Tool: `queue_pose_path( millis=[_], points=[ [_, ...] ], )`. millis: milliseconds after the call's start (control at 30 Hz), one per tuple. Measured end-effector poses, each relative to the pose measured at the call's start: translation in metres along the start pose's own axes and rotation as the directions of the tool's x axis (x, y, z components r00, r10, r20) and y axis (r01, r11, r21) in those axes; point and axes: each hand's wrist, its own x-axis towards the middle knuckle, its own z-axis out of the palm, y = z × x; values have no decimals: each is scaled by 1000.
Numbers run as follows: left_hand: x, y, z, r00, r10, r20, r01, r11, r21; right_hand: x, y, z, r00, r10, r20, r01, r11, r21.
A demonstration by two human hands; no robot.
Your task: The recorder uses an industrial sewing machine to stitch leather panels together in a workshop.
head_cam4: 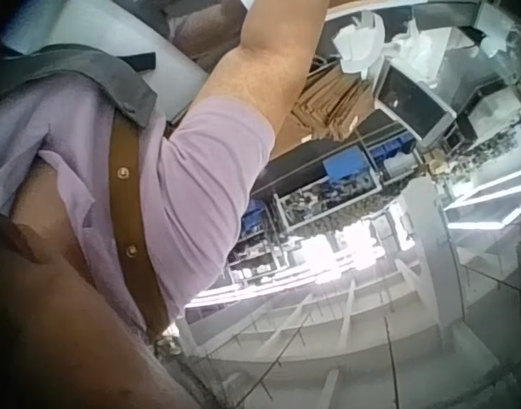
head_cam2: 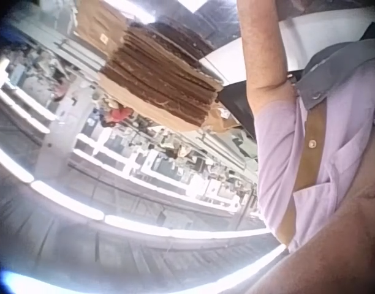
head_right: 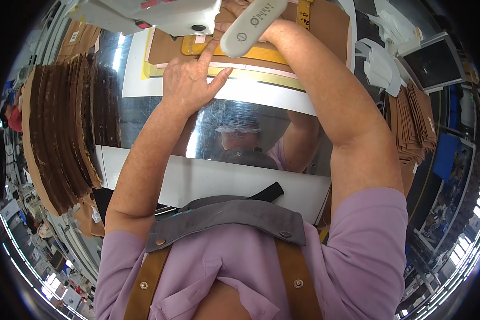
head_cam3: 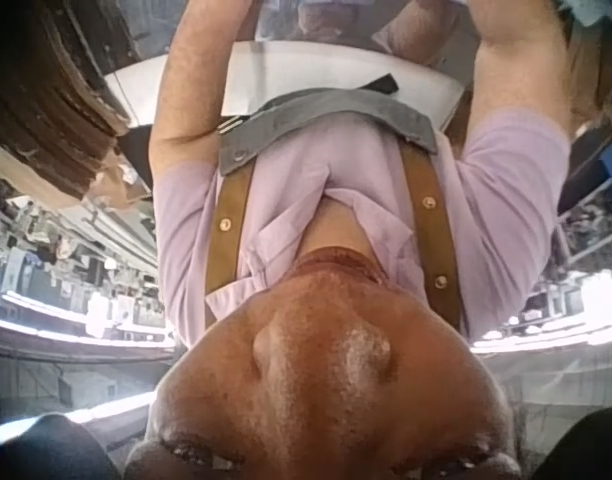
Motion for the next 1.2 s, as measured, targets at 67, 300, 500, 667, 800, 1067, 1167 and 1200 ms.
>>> queue_pose_path(
  millis=[67, 300, 500, 667, 800, 1067, 1167, 1200],
  points=[
    [1, -1, -3, 999, -7, 43, 7, 1000, -5, 0, -8, 0, 1000, 3, -6, -3, 1000, 12],
    [6, 0, -4, 995, -25, 95, 25, 1000, -5, -5, -25, -4, 999, -39, -9, 40, 998, 44],
    [5, 0, 1, 999, 16, 27, -16, 1000, 6, -4, -23, -9, 995, -97, -9, 98, 994, 57],
    [4, 2, 5, 998, 7, 59, -8, 1000, 15, -6, -30, -11, 990, -141, -7, 141, 988, 60],
    [3, 4, 3, 997, -18, 79, 17, 1000, 13, -8, -32, -14, 987, -162, -8, 162, 985, 61],
    [7, 3, -1, 997, -5, 81, 7, 1000, -26, -8, -38, -18, 980, -197, -12, 198, 978, 64],
    [15, 13, -9, 984, -26, 177, 30, 999, -23, -13, -38, -23, 979, -205, -10, 205, 976, 67],
    [17, 18, -12, 964, -45, 262, 50, 999, -14, -17, -34, -25, 978, -208, -9, 208, 976, 68]
  ],
)
